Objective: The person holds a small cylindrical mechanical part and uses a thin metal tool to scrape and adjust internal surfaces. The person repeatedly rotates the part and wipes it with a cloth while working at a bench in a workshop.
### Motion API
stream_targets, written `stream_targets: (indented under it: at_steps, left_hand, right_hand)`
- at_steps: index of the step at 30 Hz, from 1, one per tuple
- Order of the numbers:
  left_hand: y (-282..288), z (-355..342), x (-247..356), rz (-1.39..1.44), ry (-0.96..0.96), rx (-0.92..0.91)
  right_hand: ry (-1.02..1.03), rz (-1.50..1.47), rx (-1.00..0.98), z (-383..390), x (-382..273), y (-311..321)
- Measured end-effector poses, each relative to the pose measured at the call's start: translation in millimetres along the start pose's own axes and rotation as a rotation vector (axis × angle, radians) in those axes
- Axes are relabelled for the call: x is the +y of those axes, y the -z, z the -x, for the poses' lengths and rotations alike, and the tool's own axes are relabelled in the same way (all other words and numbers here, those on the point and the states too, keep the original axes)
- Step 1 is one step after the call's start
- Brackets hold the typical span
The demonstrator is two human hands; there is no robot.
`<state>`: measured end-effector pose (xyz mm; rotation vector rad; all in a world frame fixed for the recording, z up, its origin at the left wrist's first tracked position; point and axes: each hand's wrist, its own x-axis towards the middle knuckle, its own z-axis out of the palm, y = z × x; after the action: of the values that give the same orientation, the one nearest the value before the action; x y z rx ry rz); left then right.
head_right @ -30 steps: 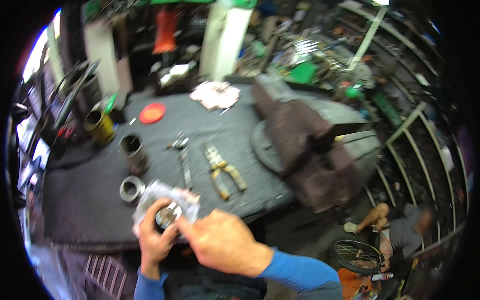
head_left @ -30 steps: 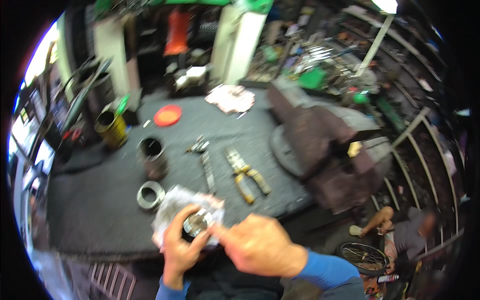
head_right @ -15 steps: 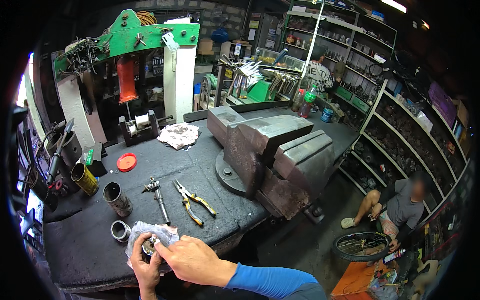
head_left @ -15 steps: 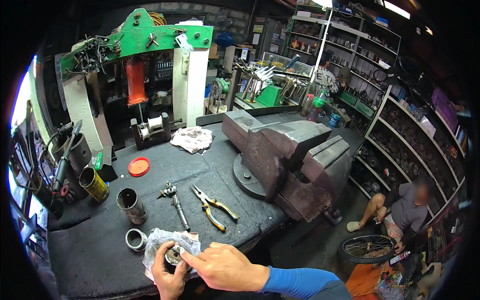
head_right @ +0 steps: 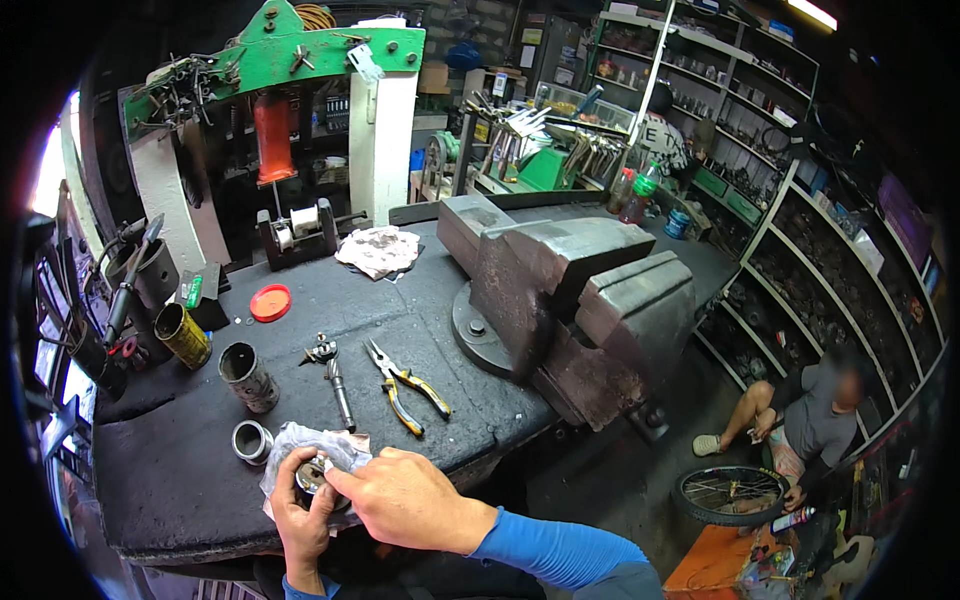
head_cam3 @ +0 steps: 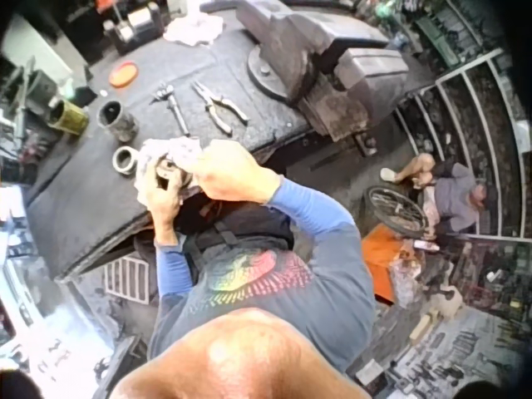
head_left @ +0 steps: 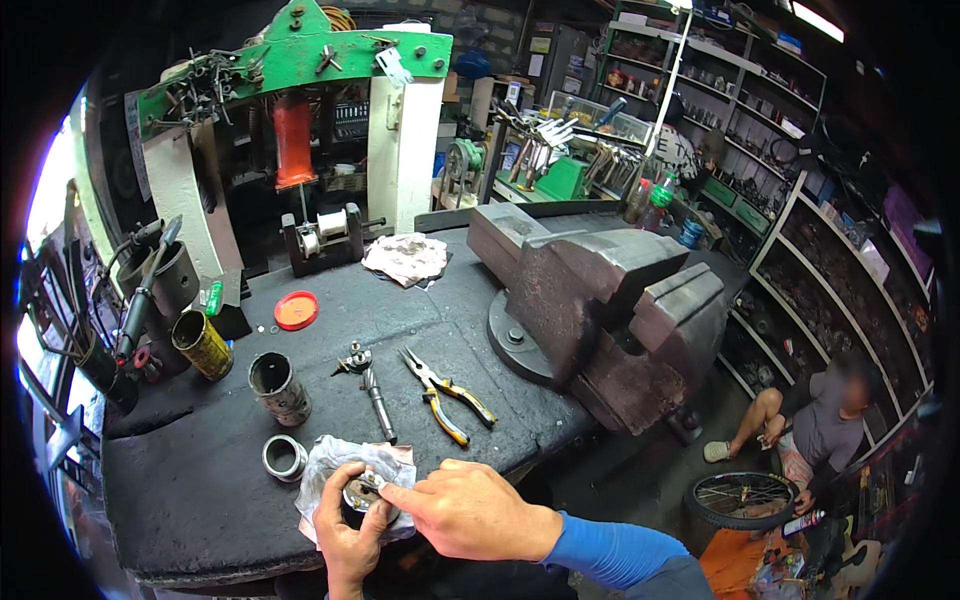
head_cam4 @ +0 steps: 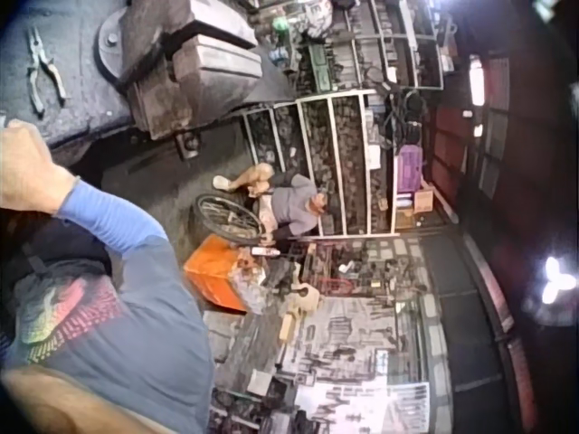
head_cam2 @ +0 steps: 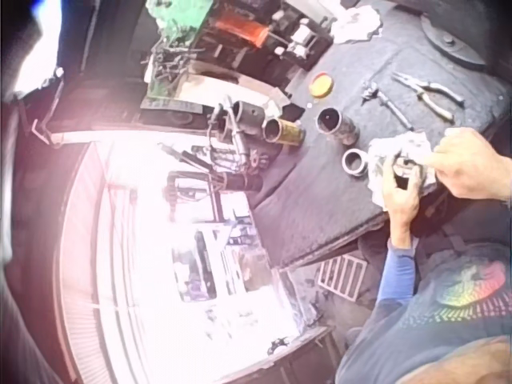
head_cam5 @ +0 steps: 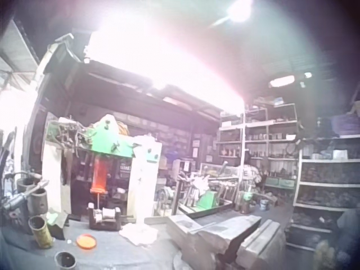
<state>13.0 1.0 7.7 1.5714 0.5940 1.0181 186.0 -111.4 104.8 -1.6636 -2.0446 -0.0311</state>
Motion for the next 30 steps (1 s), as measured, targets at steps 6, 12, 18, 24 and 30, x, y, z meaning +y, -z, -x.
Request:
stream_targets:
  at_steps: [6,12,18,24,30]
  left_hand:
    - [0.8,-0.2,-0.2,-0.022,0.015,0.013]
    - [3.2,-1.8,-1.2,-0.116,-0.108,-0.016]
    - [10.8,-0.3,-12.5,-0.137,-0.043,0.006]
    - [7.2,0.1,-17.2,-0.04,-0.006,0.027]
    - [1.0,1.0,-14.7,-0.052,-0.02,0.041]
  right_hand:
    - [-0.014,-0.064,-0.002,5.1,2.8,-6.7]
    - [-0.03,0.015,-0.053,9.5,0.5,3.4]
    - [-0.017,-0.024,-0.043,10.3,4.2,-1.0]
    - [-0.036,-0.028,0.003,5.6,7.3,-14.5]
    - [-0.057,-0.03,-0.046,4.9,6.0,-11.7]
